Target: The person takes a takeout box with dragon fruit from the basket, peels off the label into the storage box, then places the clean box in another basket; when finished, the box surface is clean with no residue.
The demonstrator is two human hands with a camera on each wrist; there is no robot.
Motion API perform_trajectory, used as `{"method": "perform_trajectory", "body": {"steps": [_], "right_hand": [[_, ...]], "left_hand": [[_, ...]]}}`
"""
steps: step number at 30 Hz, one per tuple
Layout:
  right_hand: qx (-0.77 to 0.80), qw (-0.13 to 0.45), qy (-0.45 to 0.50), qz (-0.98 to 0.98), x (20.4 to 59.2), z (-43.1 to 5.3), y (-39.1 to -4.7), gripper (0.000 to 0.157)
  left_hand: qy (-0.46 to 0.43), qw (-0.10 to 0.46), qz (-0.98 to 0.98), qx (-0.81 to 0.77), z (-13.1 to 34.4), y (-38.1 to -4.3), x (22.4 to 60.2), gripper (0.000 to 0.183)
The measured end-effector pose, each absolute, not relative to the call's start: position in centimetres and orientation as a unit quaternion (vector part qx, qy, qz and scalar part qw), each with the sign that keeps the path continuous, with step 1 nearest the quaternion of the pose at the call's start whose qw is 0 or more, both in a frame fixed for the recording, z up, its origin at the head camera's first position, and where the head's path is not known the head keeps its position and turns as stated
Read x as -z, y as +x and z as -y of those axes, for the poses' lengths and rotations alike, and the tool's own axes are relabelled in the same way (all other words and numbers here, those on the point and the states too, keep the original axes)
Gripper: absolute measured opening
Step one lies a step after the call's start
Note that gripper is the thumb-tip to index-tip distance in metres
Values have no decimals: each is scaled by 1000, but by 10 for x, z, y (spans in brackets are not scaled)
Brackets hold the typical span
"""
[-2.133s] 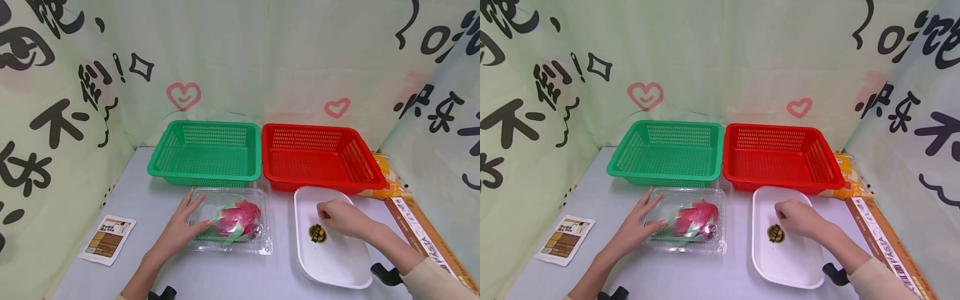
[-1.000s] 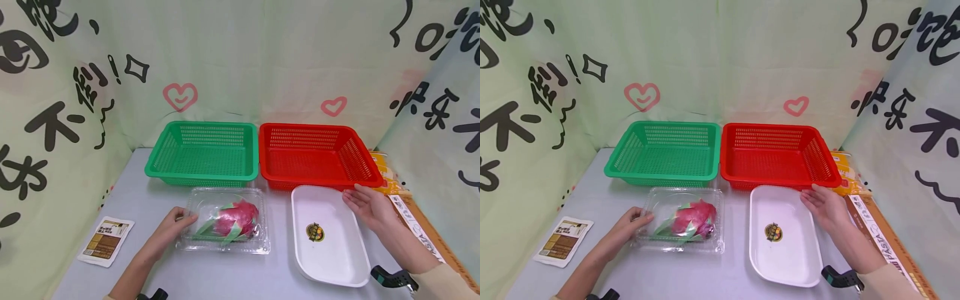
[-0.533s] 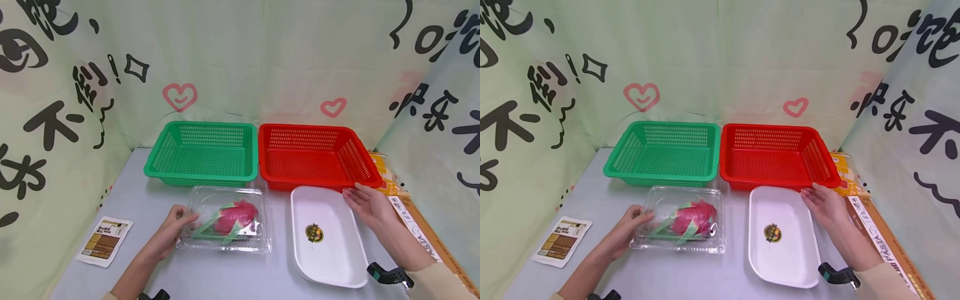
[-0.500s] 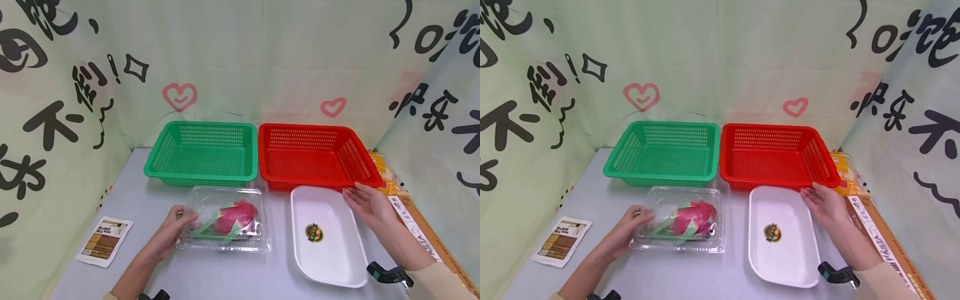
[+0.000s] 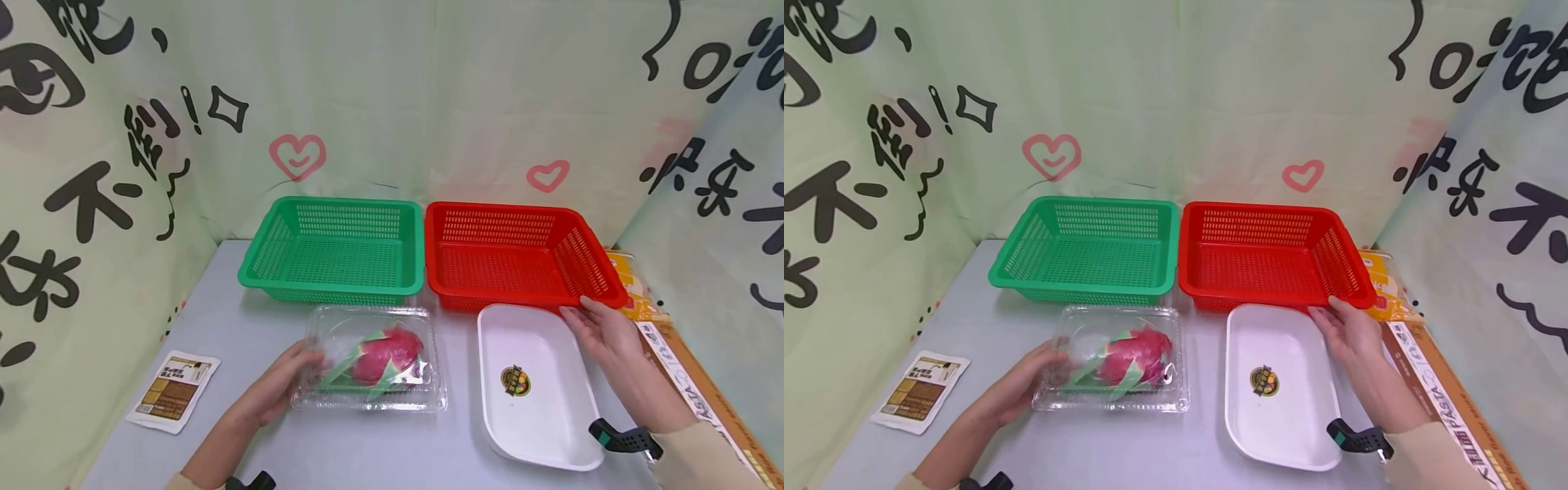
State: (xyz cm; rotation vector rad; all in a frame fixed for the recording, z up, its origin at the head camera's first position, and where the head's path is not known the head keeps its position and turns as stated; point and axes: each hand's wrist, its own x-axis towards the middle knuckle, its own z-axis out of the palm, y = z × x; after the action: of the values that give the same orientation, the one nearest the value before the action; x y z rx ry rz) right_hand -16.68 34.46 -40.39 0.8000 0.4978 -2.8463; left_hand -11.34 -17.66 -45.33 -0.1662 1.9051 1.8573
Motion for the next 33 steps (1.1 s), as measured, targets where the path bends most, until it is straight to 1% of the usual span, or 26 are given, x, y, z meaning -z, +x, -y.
{"method": "perform_trajectory", "body": {"steps": [4, 9, 14, 20, 26, 33], "right_hand": [[944, 55, 266, -188, 407, -344, -171, 77], [948, 53, 253, -184, 410, -343, -171, 71], [948, 44, 241, -204, 411, -342, -171, 72], [948, 39, 227, -219, 412, -343, -169, 73], [947, 39, 220, -230, 413, -344, -168, 74], [945, 35, 224, -237, 412, -344, -168, 76]], "left_hand": [[-55, 238, -691, -681, 175, -114, 454, 71], [-60, 234, -686, -686, 173, -114, 455, 73], [-38, 252, -673, -695, 174, -113, 457, 76], [15, 284, -650, -705, 176, -111, 457, 70], [31, 293, -644, -706, 173, -112, 444, 68], [69, 278, -649, -705, 158, -126, 417, 71]]}}
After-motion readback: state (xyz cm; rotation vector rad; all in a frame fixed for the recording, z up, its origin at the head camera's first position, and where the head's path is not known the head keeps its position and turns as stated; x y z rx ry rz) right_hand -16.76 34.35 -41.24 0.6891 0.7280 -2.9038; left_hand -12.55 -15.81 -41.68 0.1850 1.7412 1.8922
